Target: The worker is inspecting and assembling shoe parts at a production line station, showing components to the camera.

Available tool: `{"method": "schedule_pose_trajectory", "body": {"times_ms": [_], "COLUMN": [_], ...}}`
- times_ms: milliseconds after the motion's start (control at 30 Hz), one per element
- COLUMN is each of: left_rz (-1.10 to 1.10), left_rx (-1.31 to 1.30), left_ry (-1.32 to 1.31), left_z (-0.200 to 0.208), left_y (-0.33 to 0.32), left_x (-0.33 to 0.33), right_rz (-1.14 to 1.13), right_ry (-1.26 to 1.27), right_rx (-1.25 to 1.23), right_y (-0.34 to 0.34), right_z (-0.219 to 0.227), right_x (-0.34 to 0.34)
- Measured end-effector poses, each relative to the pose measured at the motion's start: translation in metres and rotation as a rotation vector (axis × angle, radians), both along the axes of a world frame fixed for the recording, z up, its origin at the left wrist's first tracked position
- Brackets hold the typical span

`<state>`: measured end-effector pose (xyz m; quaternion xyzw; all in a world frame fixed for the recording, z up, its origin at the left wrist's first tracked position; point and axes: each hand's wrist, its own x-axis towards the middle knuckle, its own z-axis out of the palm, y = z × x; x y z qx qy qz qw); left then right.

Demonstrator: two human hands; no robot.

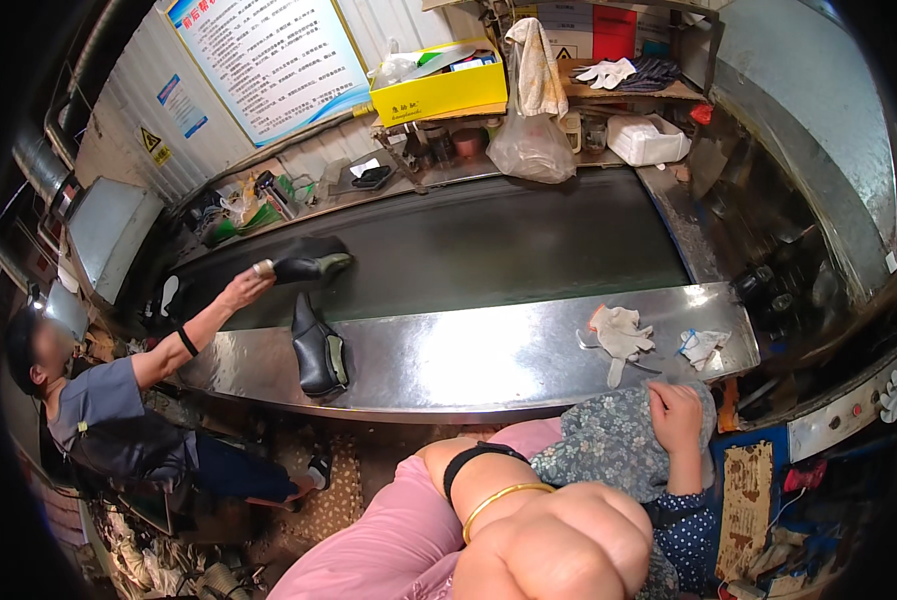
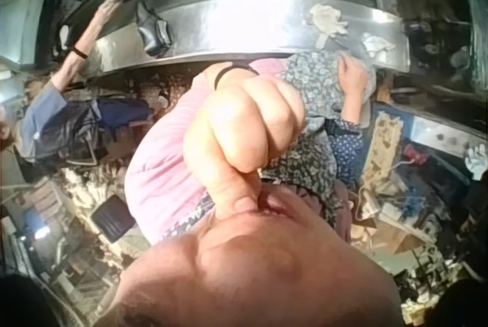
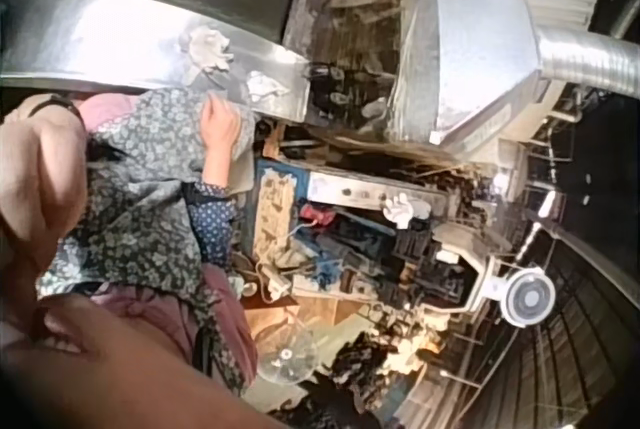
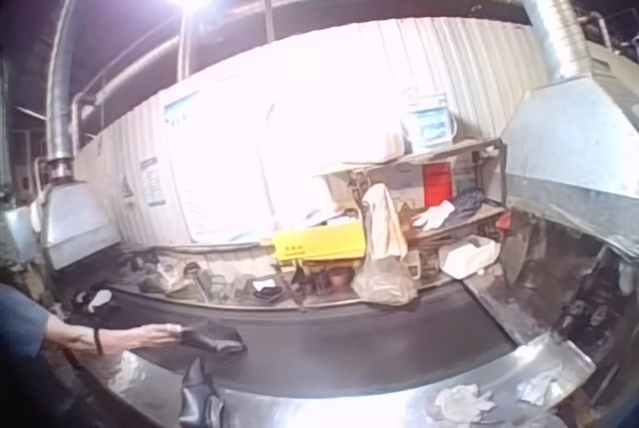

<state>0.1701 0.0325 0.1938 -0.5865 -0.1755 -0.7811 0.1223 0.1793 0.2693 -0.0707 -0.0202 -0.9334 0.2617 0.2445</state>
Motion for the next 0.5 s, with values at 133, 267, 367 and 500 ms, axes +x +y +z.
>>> {"method": "schedule_pose_trajectory", "body": {"times_ms": [133,267,367,500], "left_rz": [-0.031,-0.162,-0.422,-0.436], "left_rx": [0.016,-0.248,-0.133,-0.341], "left_ry": [0.005,-0.619,-0.978,-0.813], "left_z": [-0.002,-0.009,-0.020,-0.022], "left_y": [-0.006,-0.019,-0.013,0.030], "left_x": [-0.006,-0.005,-0.042,-0.033], "right_rz": [0.005,-0.017,-0.020,-0.079], "right_ry": [0.022,0.031,-0.020,0.005], "right_rx": [-0.009,-0.005,0.074,0.032], "right_y": [-0.003,-0.008,-0.003,0.016], "right_z": [0.003,0.001,-0.004,-0.005], "right_x": [0.001,0.005,-0.005,0.030]}}
